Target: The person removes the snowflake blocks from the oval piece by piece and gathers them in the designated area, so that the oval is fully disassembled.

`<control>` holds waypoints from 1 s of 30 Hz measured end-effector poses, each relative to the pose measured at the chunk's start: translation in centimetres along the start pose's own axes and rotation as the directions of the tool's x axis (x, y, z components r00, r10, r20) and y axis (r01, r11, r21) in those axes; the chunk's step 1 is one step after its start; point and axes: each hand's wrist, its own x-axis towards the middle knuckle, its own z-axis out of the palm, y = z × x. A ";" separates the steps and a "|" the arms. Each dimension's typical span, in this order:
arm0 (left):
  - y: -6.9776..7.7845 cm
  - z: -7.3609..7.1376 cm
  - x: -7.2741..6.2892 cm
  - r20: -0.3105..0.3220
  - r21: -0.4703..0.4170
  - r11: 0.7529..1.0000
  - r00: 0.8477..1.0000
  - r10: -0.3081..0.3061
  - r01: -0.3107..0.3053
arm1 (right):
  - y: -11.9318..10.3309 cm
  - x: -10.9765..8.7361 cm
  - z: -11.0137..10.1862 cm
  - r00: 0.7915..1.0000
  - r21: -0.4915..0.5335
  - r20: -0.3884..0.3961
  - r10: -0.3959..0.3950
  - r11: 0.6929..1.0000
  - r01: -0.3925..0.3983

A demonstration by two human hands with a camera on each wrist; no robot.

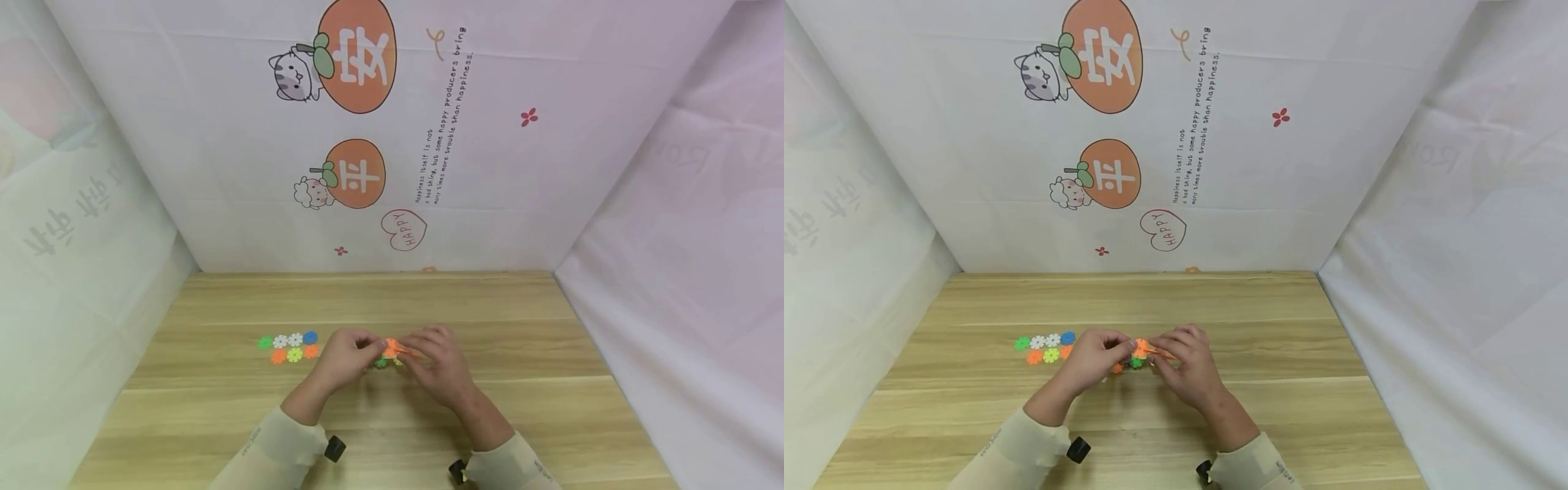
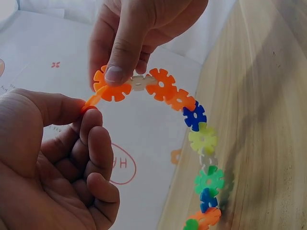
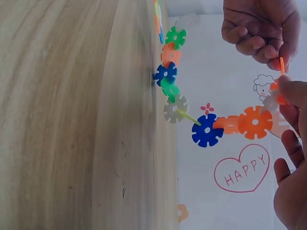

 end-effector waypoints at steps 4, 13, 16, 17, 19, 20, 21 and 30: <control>0.1 -0.1 -0.1 -0.010 0.005 1.000 1.000 -0.014 0.014 | -0.1 0.1 -0.2 1.000 -0.003 -0.005 -0.010 1.000 0.010; 0.0 -0.2 -0.3 -0.015 0.005 1.000 1.000 -0.004 0.004 | -0.3 0.0 -0.1 0.999 -0.008 -0.019 -0.036 0.999 0.035; -0.1 -0.3 -0.4 -0.020 0.013 1.000 1.000 -0.003 0.003 | -0.3 0.0 0.1 0.998 -0.004 -0.031 -0.058 0.998 0.057; -0.2 -0.3 -0.4 -0.018 0.014 1.000 1.000 -0.007 0.007 | -0.3 0.1 0.2 0.997 -0.001 -0.038 -0.067 0.998 0.067; -0.2 -0.4 -0.5 -0.016 0.003 1.000 1.000 -0.020 0.020 | -0.3 0.1 0.4 0.996 0.007 -0.044 -0.075 0.997 0.076; -0.2 -0.4 -0.5 -0.015 -0.004 1.000 1.000 -0.024 0.024 | -0.3 0.1 0.5 0.996 0.011 -0.047 -0.076 0.997 0.077; -0.2 -0.4 -0.6 -0.014 -0.017 0.999 0.999 -0.033 0.033 | -0.3 0.1 0.5 0.996 0.014 -0.050 -0.079 0.997 0.080; -0.7 -0.4 -0.8 -0.033 -0.080 0.996 0.999 -0.041 0.038 | -0.5 0.2 0.9 0.995 0.015 -0.048 -0.082 0.996 0.083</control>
